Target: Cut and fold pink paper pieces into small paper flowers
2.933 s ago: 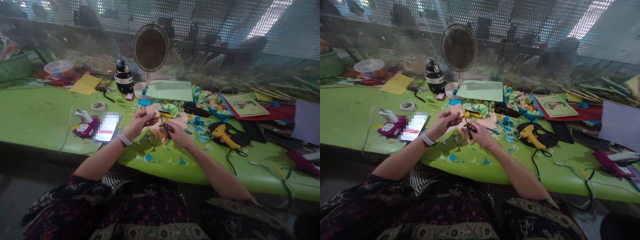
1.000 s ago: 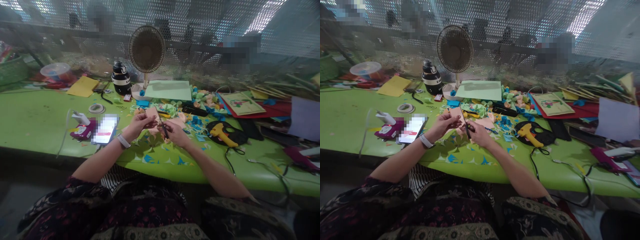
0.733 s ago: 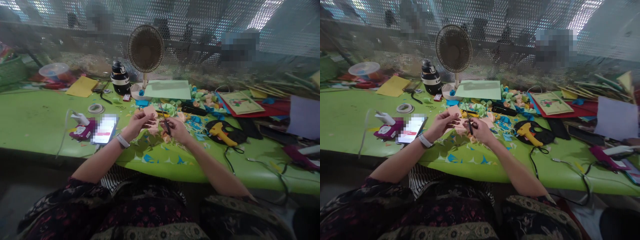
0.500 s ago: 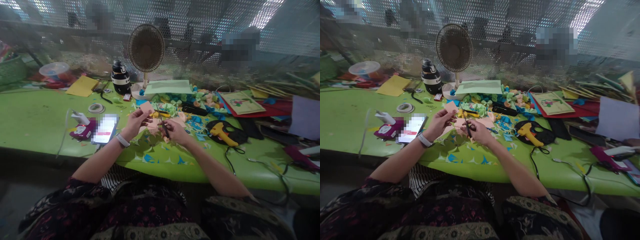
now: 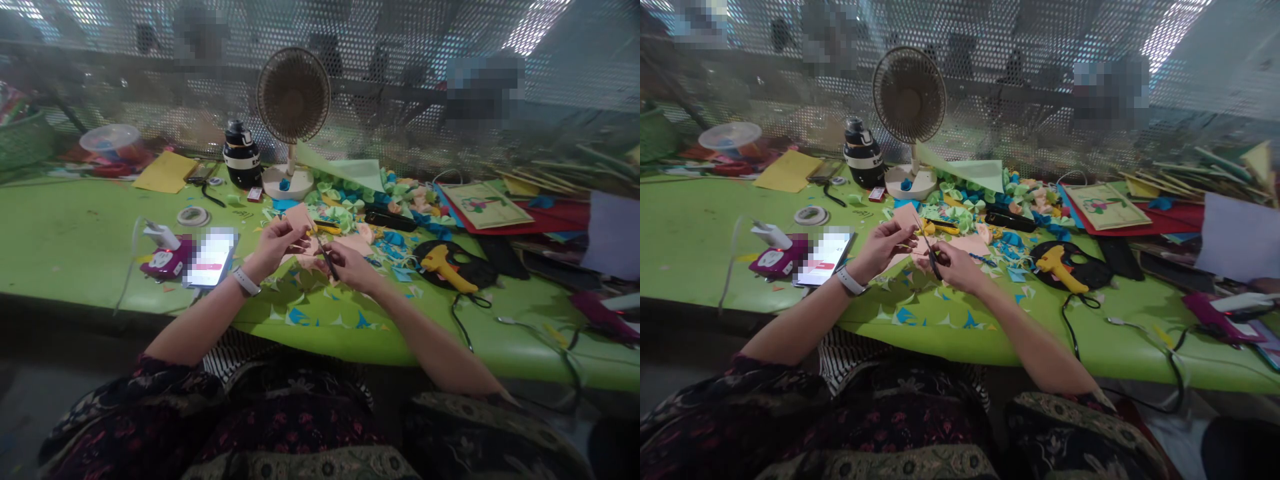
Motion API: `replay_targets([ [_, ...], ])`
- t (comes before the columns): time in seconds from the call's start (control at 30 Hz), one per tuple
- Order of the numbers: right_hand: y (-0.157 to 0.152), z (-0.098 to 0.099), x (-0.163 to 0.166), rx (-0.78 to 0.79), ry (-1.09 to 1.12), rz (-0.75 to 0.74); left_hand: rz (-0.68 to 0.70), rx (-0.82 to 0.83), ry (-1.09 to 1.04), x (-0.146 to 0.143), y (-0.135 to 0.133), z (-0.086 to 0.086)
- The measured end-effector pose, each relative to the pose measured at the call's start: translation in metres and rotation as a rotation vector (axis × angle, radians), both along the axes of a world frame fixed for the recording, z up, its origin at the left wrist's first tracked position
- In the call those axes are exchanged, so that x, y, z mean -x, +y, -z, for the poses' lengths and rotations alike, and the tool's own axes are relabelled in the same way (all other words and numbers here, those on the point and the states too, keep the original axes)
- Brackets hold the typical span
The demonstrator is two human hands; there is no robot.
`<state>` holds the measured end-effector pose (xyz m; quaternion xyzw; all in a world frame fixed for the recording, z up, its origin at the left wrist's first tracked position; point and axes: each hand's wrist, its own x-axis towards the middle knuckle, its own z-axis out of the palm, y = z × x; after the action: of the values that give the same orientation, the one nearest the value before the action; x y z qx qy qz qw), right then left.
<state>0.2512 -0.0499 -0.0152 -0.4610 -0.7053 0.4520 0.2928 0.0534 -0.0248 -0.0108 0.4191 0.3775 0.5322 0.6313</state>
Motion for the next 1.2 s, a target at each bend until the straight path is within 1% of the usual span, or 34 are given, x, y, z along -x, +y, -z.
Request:
replay_targets([
  [0.17, 0.0012, 0.0024, -0.0015, -0.011, 0.013, 0.004, 0.026, -0.017, 0.012, 0.0005, -0.0004, -0.0006],
  [0.4, 0.0004, 0.0011, -0.0017, -0.019, 0.007, 0.011, 0.046, -0.017, 0.005, 0.0015, -0.0002, 0.0001],
  [0.8, -0.0002, 0.0009, -0.002, -0.023, 0.012, 0.016, 0.051, -0.025, -0.004, 0.0025, 0.0012, 0.0018],
  [1.2, -0.0014, -0.0009, -0.0019, -0.02, 0.019, 0.015, 0.053, -0.015, -0.004, 0.0021, -0.0009, -0.0005],
])
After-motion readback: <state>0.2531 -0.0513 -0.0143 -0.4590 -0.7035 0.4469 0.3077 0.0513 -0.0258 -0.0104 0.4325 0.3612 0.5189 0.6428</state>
